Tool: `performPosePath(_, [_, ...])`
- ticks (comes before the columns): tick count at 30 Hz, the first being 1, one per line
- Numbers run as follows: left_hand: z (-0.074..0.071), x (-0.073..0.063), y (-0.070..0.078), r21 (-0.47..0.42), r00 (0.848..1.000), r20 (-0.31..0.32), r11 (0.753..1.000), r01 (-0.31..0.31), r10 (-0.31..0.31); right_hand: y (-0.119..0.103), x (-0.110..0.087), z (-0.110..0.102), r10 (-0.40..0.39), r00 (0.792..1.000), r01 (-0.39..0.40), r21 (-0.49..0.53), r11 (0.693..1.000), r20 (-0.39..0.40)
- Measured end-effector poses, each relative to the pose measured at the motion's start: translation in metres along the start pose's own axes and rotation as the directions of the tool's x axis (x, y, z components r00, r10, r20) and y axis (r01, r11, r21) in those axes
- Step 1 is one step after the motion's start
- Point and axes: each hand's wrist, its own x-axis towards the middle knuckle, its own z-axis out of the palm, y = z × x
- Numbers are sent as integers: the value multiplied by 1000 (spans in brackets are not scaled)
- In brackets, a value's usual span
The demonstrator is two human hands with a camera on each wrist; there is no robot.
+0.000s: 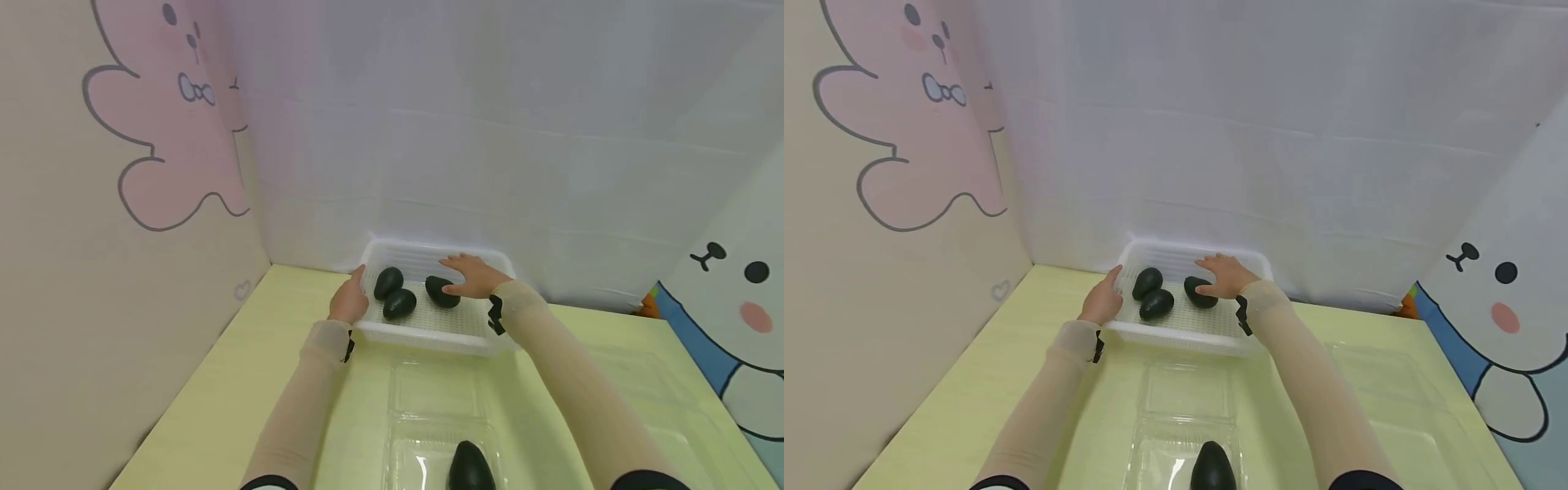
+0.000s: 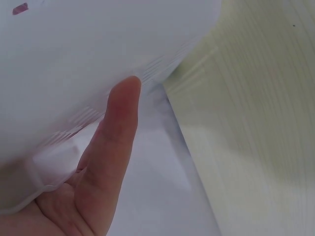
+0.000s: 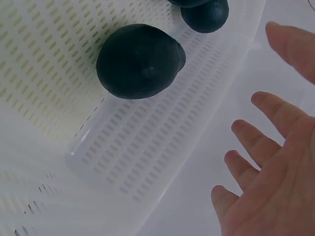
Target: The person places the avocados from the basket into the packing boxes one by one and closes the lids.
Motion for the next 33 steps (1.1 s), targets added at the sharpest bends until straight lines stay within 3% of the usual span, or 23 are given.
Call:
performPosePath(15, [-1,-1,2,3,1000,-3,1000,-6,6,2,14,1,65,997,-66,42,997,42])
performPosePath(33, [0,-1,1,25,1000,-1,1000,-5,5,3,25,13,65,995,-68,45,997,75])
